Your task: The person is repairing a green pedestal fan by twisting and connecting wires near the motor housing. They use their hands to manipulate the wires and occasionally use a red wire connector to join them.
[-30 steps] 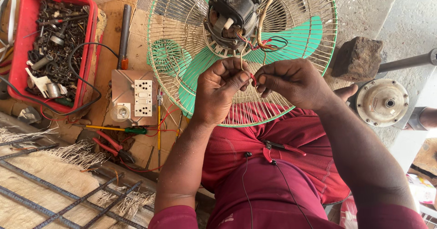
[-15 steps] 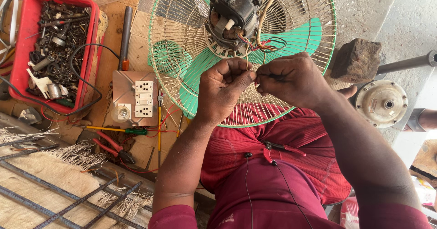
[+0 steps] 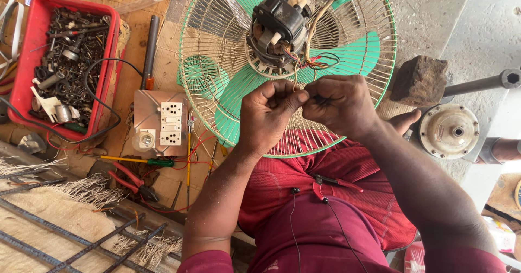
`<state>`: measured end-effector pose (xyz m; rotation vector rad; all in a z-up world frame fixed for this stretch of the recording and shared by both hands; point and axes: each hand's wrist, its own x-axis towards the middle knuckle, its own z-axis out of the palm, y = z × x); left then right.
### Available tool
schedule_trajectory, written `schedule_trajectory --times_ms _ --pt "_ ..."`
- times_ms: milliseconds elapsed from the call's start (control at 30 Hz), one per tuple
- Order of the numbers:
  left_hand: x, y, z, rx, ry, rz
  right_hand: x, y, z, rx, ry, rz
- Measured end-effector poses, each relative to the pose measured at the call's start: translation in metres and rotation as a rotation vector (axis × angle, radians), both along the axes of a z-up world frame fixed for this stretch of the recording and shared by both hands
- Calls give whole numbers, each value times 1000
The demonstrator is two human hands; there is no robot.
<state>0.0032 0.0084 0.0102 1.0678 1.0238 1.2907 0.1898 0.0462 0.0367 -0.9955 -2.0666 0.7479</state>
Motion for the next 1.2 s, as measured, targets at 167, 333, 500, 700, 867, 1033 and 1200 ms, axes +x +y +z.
schedule_trajectory --times_ms 167,333,500,700,867,1033,1200 --pt "1 0 -3 15 52 45 -1 -1 -10 40 18 -1" --pt "-4 1 -5 66 -71 -21 -1 11 -17 -676 198 -11" --pt "-8 10 -7 -17 -161 -67 2 20 -14 -903 206 -30" --pt "-18 7 -14 -55 -291 -110 15 9 -5 -915 356 104" --pt "-23 8 -17 -65 -223 -122 10 11 -12 -896 251 132" --pt "-26 14 -22 -49 -262 -159 4 14 -17 -895 326 158" --pt "-27 20 -27 -6 -317 -232 5 17 -12 -871 148 97"
